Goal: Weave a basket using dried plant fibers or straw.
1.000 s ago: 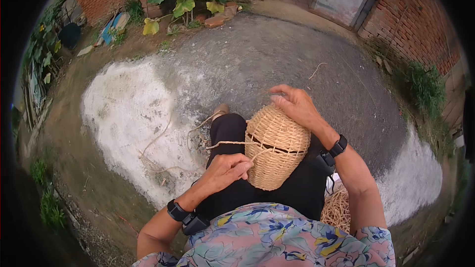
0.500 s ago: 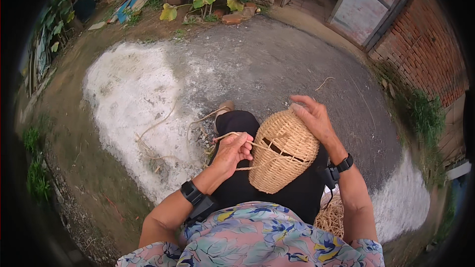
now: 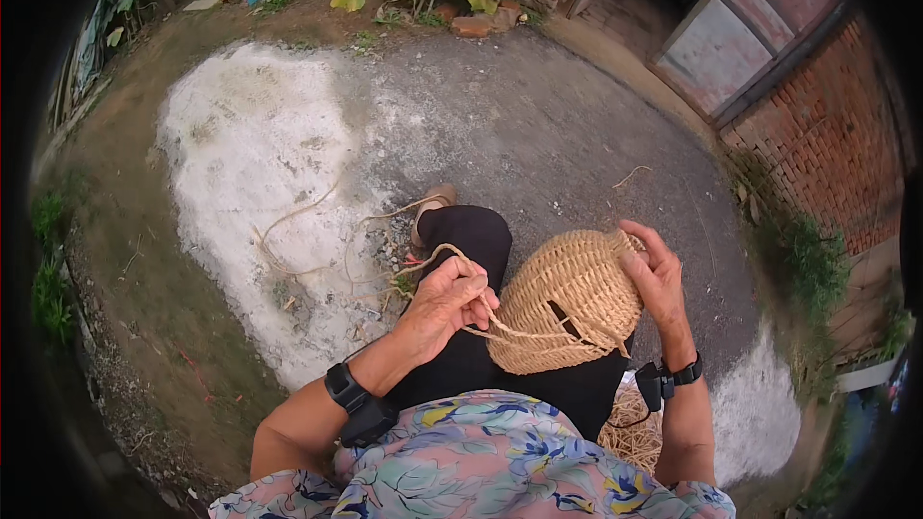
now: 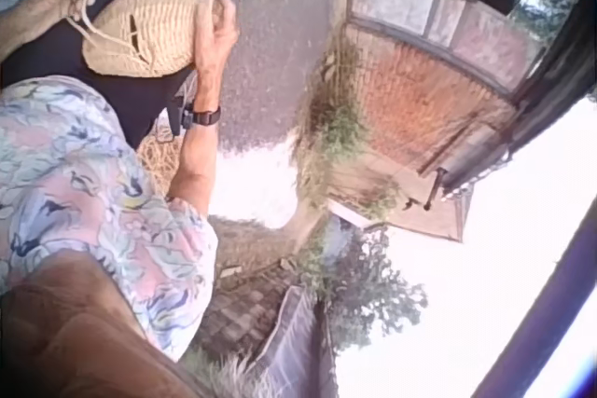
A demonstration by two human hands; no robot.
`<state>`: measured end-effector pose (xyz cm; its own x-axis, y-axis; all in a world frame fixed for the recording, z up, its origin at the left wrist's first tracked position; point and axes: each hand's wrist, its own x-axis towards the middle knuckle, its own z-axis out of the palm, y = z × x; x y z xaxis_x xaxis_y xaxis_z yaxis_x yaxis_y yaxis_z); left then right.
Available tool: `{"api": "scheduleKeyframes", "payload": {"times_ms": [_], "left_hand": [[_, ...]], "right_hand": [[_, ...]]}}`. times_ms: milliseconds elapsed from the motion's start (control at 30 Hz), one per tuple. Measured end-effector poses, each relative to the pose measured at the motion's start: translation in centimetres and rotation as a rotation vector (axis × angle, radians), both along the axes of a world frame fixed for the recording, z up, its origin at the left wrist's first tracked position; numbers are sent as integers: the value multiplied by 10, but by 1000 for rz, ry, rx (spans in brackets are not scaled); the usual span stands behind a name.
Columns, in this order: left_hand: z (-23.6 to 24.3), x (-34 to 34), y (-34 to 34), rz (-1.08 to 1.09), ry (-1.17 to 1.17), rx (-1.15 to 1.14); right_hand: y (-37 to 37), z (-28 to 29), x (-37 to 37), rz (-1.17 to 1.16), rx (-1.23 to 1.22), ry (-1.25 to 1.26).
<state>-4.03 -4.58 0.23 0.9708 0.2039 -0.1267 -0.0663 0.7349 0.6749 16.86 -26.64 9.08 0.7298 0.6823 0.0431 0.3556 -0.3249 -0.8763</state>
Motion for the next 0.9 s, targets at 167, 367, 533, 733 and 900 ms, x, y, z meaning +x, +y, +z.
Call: {"api": "scheduleKeyframes", "payload": {"times_ms": [167, 367, 533, 733, 900], "left_hand": [[10, -6, -17, -162, -12, 71], [16, -8, -27, -450, -56, 314], [24, -9, -30, -591, -102, 569], [32, -9, -34, -732, -133, 639], [38, -9, -37, -789, -186, 704]], "right_hand": [[-27, 8, -9, -51, -5, -125], [-65, 25, -14, -50, 79, 89], [-73, 13, -29, -123, 259, 100], [-90, 7, -33, -107, 260, 50], [-97, 17, -43, -137, 268, 102]]}}
